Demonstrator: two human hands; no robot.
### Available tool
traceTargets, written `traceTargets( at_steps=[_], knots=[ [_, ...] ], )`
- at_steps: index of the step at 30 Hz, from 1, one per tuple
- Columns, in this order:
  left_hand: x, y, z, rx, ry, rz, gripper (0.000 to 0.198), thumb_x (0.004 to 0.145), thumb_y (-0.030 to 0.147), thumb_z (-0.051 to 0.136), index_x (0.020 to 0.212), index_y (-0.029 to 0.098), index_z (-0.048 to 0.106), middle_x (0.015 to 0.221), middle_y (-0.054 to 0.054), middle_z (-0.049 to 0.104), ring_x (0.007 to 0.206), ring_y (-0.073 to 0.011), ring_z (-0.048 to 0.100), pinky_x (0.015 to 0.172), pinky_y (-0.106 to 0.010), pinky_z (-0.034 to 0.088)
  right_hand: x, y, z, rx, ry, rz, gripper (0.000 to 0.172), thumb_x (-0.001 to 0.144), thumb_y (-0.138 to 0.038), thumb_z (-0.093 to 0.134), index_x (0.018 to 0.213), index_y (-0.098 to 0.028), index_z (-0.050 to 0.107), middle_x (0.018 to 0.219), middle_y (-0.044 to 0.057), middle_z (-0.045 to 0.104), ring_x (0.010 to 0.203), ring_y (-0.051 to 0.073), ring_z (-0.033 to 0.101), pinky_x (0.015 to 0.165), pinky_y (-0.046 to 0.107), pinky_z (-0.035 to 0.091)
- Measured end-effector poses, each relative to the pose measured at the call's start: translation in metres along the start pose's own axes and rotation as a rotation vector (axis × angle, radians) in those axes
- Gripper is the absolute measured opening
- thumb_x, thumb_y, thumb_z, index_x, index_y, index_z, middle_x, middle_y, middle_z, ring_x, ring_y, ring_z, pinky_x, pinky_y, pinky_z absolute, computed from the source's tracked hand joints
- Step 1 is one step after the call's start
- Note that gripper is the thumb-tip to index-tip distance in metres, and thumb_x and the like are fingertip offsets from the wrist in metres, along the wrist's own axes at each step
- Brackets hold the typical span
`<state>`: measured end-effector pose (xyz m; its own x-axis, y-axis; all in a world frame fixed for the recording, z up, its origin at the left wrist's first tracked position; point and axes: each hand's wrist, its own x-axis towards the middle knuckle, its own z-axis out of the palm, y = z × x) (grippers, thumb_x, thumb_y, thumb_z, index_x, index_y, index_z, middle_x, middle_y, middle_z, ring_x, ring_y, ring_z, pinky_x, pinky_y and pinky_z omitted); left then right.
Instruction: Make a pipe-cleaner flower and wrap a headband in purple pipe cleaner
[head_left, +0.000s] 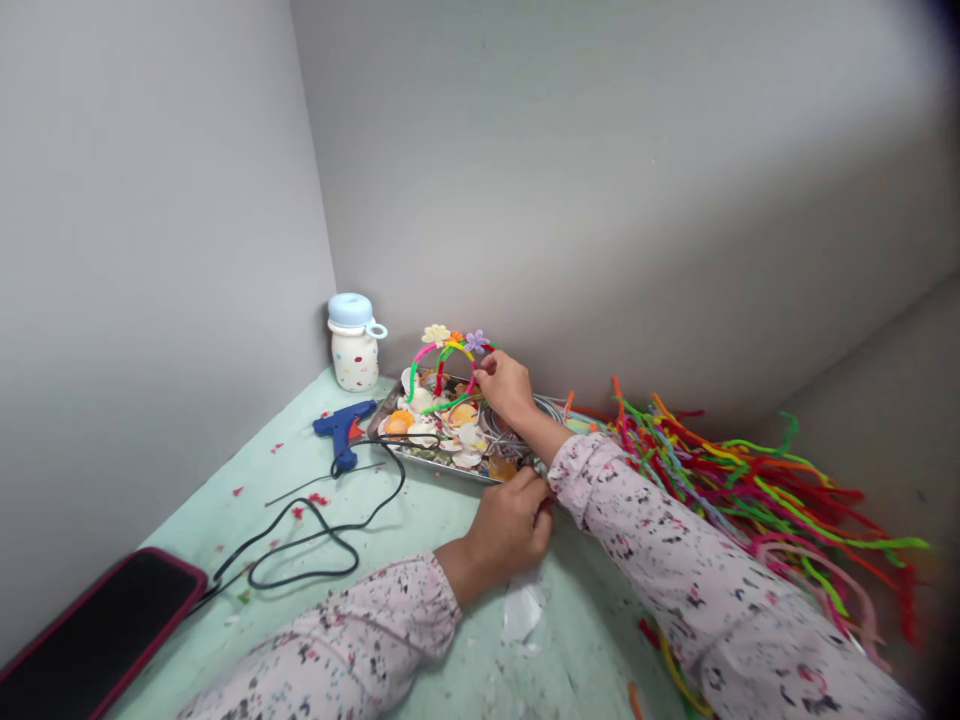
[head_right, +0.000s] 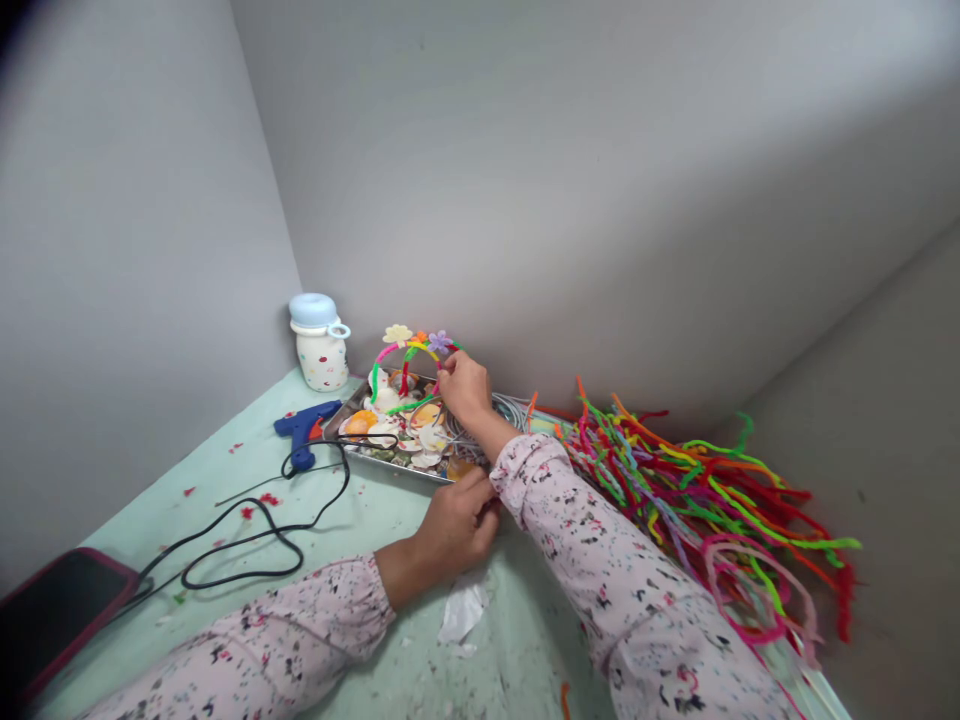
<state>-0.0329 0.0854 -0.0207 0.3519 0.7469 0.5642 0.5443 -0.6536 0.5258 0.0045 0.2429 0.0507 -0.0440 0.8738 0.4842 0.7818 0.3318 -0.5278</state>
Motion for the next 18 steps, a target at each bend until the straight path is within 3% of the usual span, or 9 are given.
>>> traceTargets(
  at_steps=[4,7,13,18],
  knots=[
    [-0.001,-0.001,0.001,-0.048,0.015,0.017,0.017,0.081,0.012,0.047,0.09,0.017,0.06,0.087,-0.004,0.059,0.077,-0.0148,0.056,0.069,-0.025,0.044,-0.009,0.003,-0.028,-0.003,-0.02,-0.052,0.009,0.076,-0.026,0.058,0.079,-0.021,0.065,0.079,0.002,0.069,0.074,0.017,0.061,0.07,0.027,0.042],
    [-0.001,-0.001,0.002,-0.075,0.022,0.019,0.017,0.081,0.012,0.048,0.091,0.017,0.061,0.087,-0.004,0.059,0.078,-0.0146,0.057,0.069,-0.025,0.044,-0.031,0.011,-0.06,0.022,0.003,-0.097,0.013,0.08,-0.028,0.055,0.082,-0.02,0.065,0.079,0.001,0.068,0.074,0.016,0.061,0.07,0.027,0.042],
    [-0.002,0.002,0.0,-0.087,0.02,0.016,0.019,0.08,0.009,0.048,0.092,0.017,0.061,0.087,-0.004,0.059,0.077,-0.0141,0.056,0.069,-0.025,0.042,-0.116,0.042,-0.12,0.102,0.076,-0.05,0.015,0.084,-0.032,0.053,0.085,-0.02,0.063,0.082,0.002,0.067,0.072,0.016,0.06,0.069,0.028,0.045],
    [-0.001,0.005,-0.001,-0.102,-0.008,0.024,0.018,0.082,0.01,0.048,0.091,0.017,0.062,0.086,-0.005,0.059,0.077,-0.014,0.056,0.069,-0.024,0.042,-0.186,0.067,-0.149,0.147,0.08,0.101,0.018,0.085,-0.036,0.054,0.088,-0.021,0.061,0.083,0.003,0.064,0.069,0.016,0.06,0.063,0.028,0.048]
  ],
)
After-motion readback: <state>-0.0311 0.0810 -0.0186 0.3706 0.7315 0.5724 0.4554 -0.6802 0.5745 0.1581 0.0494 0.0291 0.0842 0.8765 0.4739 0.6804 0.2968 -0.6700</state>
